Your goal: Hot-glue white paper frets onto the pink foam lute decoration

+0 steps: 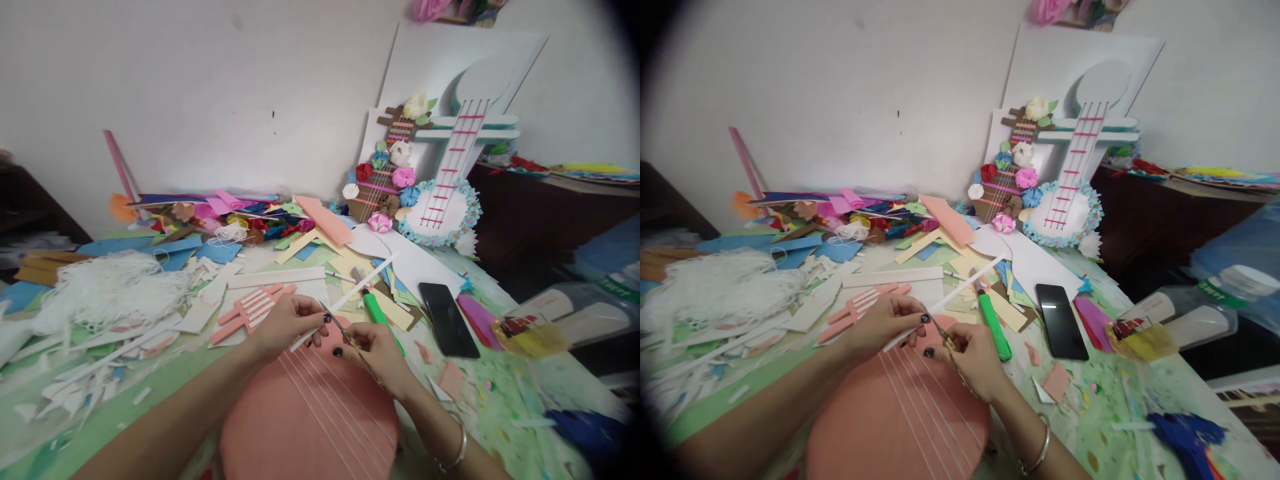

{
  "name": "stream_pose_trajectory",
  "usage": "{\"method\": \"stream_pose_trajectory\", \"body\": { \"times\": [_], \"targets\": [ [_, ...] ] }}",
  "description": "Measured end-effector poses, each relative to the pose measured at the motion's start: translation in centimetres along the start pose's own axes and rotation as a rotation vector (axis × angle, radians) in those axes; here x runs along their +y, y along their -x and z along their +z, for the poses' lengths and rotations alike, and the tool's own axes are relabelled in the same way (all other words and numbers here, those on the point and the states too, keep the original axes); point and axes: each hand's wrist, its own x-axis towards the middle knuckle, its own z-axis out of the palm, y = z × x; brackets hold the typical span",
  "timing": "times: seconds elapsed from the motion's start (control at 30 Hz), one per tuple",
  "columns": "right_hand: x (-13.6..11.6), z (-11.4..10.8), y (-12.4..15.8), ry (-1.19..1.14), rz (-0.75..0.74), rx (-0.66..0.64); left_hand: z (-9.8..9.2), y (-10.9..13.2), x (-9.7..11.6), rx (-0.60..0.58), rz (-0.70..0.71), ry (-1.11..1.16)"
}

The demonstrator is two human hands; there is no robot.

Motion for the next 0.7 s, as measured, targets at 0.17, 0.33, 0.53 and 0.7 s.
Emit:
{"method": "stream_pose_trajectory", "body": {
  "times": [0.17,0.33,0.53,0.7],
  "targets": [
    [-0.32,-0.13,0.04,-0.016,0.01,-0.014,0.12,0.14,0.05,0.006,0.018,0.022],
    [-0.46,-0.12,0.11,-0.015,0.01,0.003,0.22,0.13,0.13,0.019,0.016,0.028],
    [-0.51,-0.17,0.11,-0.001,-0.006,-0.001,0.3,0.07,0.22,0.025,0.011,0.038],
    [-0.35,-0.16,-0.02,0.003,-0.001,0.004,0.36,0.11,0.27,0.043,-0.005,0.046]
  ]
}}
